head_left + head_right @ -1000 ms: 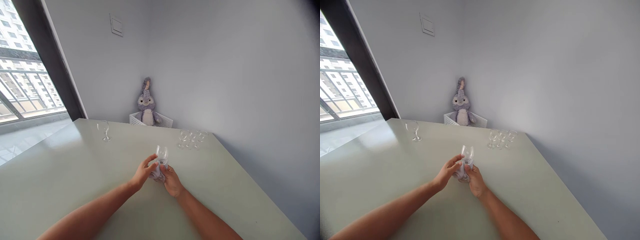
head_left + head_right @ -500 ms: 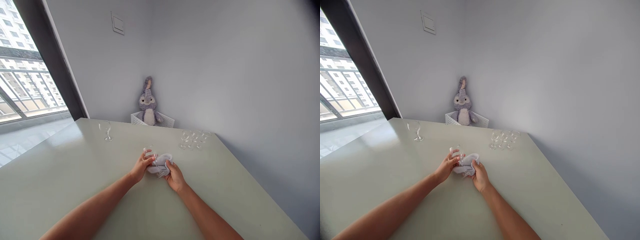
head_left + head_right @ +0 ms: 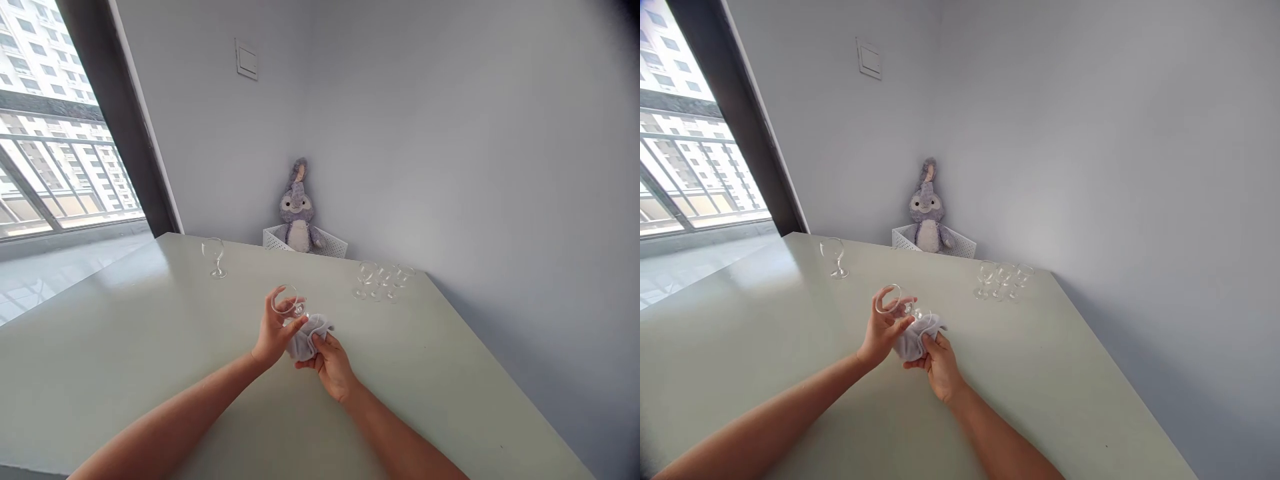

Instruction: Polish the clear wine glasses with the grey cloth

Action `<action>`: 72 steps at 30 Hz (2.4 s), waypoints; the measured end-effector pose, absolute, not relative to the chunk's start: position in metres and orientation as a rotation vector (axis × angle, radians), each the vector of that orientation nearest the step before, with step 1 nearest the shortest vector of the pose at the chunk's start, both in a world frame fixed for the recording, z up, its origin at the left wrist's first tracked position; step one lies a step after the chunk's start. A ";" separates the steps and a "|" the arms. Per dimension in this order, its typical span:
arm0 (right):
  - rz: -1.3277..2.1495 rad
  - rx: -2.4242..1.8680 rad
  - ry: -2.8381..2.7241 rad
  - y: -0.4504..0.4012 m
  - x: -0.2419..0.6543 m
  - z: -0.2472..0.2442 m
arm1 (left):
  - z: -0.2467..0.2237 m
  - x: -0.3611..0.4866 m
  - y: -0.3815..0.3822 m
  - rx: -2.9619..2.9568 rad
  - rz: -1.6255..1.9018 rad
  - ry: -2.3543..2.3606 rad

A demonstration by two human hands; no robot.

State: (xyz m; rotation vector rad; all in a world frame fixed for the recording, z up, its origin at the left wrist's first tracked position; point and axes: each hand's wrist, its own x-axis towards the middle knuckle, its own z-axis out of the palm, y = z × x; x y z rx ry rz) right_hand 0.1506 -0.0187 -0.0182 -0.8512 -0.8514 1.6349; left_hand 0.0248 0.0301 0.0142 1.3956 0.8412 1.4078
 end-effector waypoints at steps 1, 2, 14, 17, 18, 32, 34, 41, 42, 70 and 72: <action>1.689 -0.891 -0.939 -0.020 0.150 -0.018 | 0.017 0.022 0.030 1.422 1.447 0.854; 1.716 -0.956 -1.049 -0.021 0.151 -0.017 | 0.018 0.020 0.031 1.442 1.481 0.872; 0.237 -1.478 -1.852 0.000 0.165 -0.006 | -0.003 0.035 0.017 1.636 1.251 1.038; 0.388 -1.467 -1.814 0.008 0.170 -0.016 | -0.014 0.039 0.014 1.820 1.188 1.056; 0.417 -1.467 -1.775 0.012 0.177 -0.019 | -0.018 0.039 0.014 1.880 1.174 1.066; 0.427 -1.879 -1.175 0.064 0.308 -0.031 | -0.047 0.036 0.035 1.674 0.985 1.155; 0.440 -1.874 -1.177 0.069 0.309 -0.034 | -0.046 0.036 0.035 1.645 0.994 1.148; 0.453 -1.877 -1.203 0.071 0.310 -0.039 | -0.038 0.025 0.048 1.481 1.208 1.194; 0.454 -1.881 -1.205 0.065 0.311 -0.040 | -0.036 0.018 0.055 1.438 1.288 1.240; 1.621 -1.049 -1.005 -0.011 0.189 -0.016 | -0.028 -0.090 0.174 1.323 1.288 1.634; 1.530 -0.994 -0.781 -0.008 0.193 -0.014 | -0.028 -0.064 0.154 1.411 1.252 1.555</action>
